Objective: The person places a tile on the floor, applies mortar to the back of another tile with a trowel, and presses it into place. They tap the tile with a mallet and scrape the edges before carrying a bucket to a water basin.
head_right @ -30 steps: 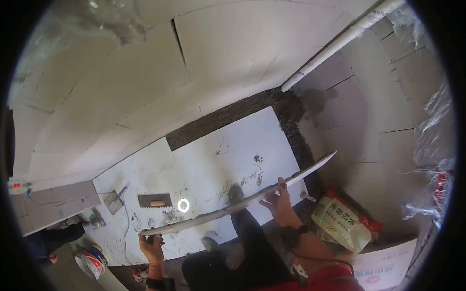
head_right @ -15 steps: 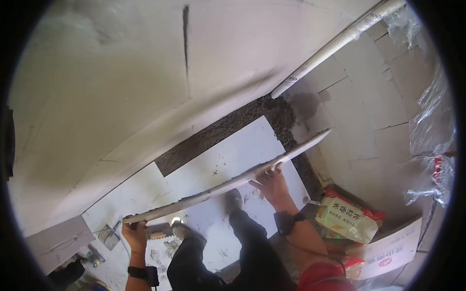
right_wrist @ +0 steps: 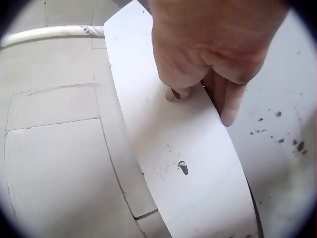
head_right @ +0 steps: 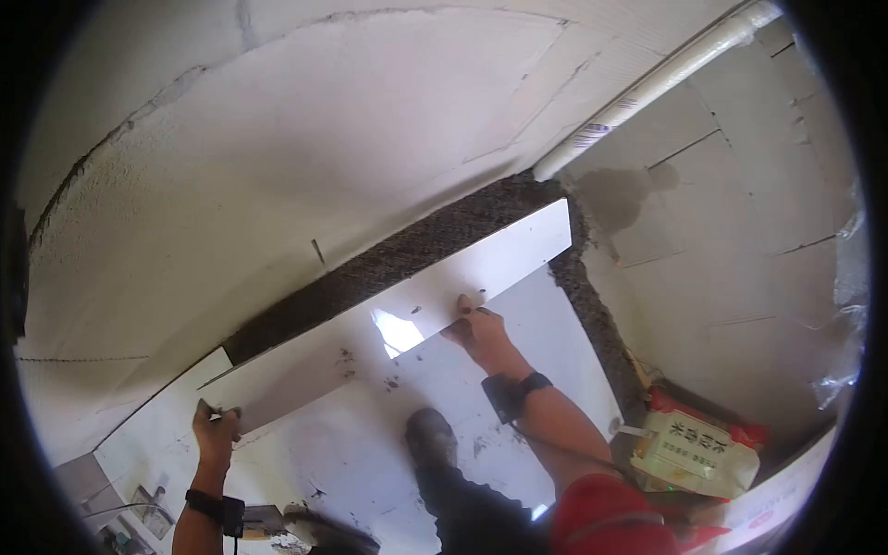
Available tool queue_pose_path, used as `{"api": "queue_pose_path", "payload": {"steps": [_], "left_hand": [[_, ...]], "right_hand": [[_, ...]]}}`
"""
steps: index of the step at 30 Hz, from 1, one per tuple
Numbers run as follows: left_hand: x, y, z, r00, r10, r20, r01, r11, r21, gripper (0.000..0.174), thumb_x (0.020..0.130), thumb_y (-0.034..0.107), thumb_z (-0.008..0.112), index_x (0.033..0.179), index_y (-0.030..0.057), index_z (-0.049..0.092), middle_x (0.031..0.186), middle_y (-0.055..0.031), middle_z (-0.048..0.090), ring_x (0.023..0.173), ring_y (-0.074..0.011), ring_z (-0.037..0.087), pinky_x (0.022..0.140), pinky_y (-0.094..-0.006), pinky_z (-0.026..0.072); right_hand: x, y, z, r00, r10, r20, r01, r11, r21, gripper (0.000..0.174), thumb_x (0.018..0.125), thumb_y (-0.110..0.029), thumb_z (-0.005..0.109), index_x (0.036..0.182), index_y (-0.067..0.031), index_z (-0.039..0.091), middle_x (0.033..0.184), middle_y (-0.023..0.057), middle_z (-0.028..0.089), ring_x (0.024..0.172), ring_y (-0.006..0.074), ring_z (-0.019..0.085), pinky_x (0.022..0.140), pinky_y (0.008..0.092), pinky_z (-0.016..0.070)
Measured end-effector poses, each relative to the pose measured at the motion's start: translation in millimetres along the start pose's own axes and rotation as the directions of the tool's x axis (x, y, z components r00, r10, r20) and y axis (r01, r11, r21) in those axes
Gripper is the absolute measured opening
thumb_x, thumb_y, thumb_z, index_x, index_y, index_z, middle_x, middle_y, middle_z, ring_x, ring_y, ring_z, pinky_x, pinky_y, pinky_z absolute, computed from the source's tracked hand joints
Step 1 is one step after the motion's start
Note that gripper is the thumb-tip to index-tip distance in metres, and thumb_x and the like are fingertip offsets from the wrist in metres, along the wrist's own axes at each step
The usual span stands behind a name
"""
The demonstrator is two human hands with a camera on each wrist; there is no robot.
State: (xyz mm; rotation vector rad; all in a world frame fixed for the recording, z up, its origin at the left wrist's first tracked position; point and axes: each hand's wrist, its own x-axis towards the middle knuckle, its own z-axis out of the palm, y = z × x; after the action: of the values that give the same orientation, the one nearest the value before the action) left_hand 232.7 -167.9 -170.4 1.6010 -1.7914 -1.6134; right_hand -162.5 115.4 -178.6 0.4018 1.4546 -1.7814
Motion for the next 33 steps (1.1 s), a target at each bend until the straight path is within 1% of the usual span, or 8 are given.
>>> {"api": "queue_pose_path", "payload": {"steps": [8,10,21,23,24,26,29,33], "left_hand": [[51.1,-9.5,15.9,0.989,-0.1,0.112,0.101,0.995,-0.003,0.021,0.079,0.006,0.069,0.081,0.0009,0.048,0.065,-0.0081,0.055,0.041,-0.0133,0.049,0.034,-0.0277,0.0398],[60.7,-11.3,15.3,0.986,-0.102,0.129,0.105,0.994,-0.017,0.018,0.082,0.009,0.066,0.084,-0.0012,0.051,0.067,-0.009,0.055,0.042,-0.0148,0.049,0.034,-0.0284,0.0413],[104.9,-41.3,25.3,0.973,-0.199,0.115,0.191,0.978,0.081,0.022,0.083,0.015,0.066,0.084,-0.0025,0.054,0.065,-0.0073,0.054,0.046,-0.0159,0.05,0.038,-0.0323,0.0435],[119.6,-66.1,28.2,0.986,-0.147,0.08,0.137,0.983,0.12,0.028,0.082,0.02,0.068,0.087,-0.0046,0.056,0.069,-0.009,0.057,0.052,-0.0173,0.053,0.042,-0.0332,0.0447],[116.3,-46.7,35.2,0.977,-0.199,0.076,0.181,0.963,0.2,0.035,0.081,0.025,0.071,0.091,-0.0065,0.059,0.072,-0.0106,0.06,0.058,-0.0179,0.056,0.046,-0.0334,0.0458],[121.4,-52.0,34.5,0.976,-0.188,0.108,0.144,0.934,0.326,0.037,0.082,0.03,0.069,0.091,-0.0051,0.061,0.069,-0.0093,0.06,0.06,-0.0181,0.056,0.05,-0.0354,0.0454],[111.3,-35.0,36.8,0.976,-0.218,0.017,0.202,0.928,0.312,0.039,0.079,0.034,0.072,0.088,-0.003,0.062,0.069,-0.0082,0.059,0.055,-0.0163,0.055,0.048,-0.0333,0.0448],[112.9,-38.7,32.4,0.976,-0.217,-0.001,0.214,0.958,0.19,0.042,0.077,0.033,0.073,0.091,-0.0052,0.065,0.071,-0.0103,0.062,0.053,-0.0166,0.056,0.046,-0.0313,0.0453]], "right_hand": [[137.4,38.3,-42.5,0.751,-0.403,0.523,0.655,0.352,-0.669,0.03,0.089,-0.017,0.065,0.105,0.0074,0.056,0.1,0.0161,0.065,0.086,0.0316,0.068,0.072,0.0401,0.0588],[101.3,11.5,18.5,0.986,0.03,-0.164,-0.047,0.994,-0.097,0.027,0.089,-0.013,0.065,0.102,0.008,0.056,0.096,0.0168,0.065,0.085,0.0309,0.068,0.07,0.042,0.0601],[158.7,41.3,-4.9,0.983,0.014,-0.181,-0.036,0.993,-0.116,0.021,0.088,-0.013,0.065,0.091,0.0069,0.058,0.082,0.0129,0.065,0.073,0.0254,0.067,0.063,0.0375,0.0586],[236.4,97.2,-53.8,0.9,-0.412,0.139,0.356,0.515,-0.78,0.019,0.086,-0.018,0.066,0.081,-0.0001,0.062,0.072,0.0118,0.064,0.066,0.0242,0.065,0.056,0.0374,0.0531],[189.0,50.5,-20.2,0.923,-0.223,0.315,0.213,-0.387,-0.897,0.027,0.078,-0.036,0.064,0.084,-0.0104,0.067,0.082,0.0138,0.069,0.078,0.0312,0.067,0.067,0.0478,0.0495],[194.3,50.4,-32.8,0.901,-0.239,0.362,0.279,-0.318,-0.906,0.026,0.078,-0.035,0.065,0.081,-0.0093,0.065,0.077,0.0137,0.068,0.067,0.0321,0.065,0.058,0.0465,0.0482],[189.9,52.2,-23.9,0.998,-0.057,-0.039,0.046,0.969,-0.242,0.019,0.096,-0.017,0.053,0.09,0.0,0.06,0.081,0.0121,0.064,0.07,0.0232,0.066,0.057,0.0337,0.0527],[162.4,32.3,7.8,0.989,0.064,-0.136,-0.088,0.98,-0.18,0.021,0.098,-0.008,0.044,0.116,-0.0019,0.053,0.105,0.0085,0.062,0.089,0.0249,0.065,0.073,0.0398,0.0543]]}}
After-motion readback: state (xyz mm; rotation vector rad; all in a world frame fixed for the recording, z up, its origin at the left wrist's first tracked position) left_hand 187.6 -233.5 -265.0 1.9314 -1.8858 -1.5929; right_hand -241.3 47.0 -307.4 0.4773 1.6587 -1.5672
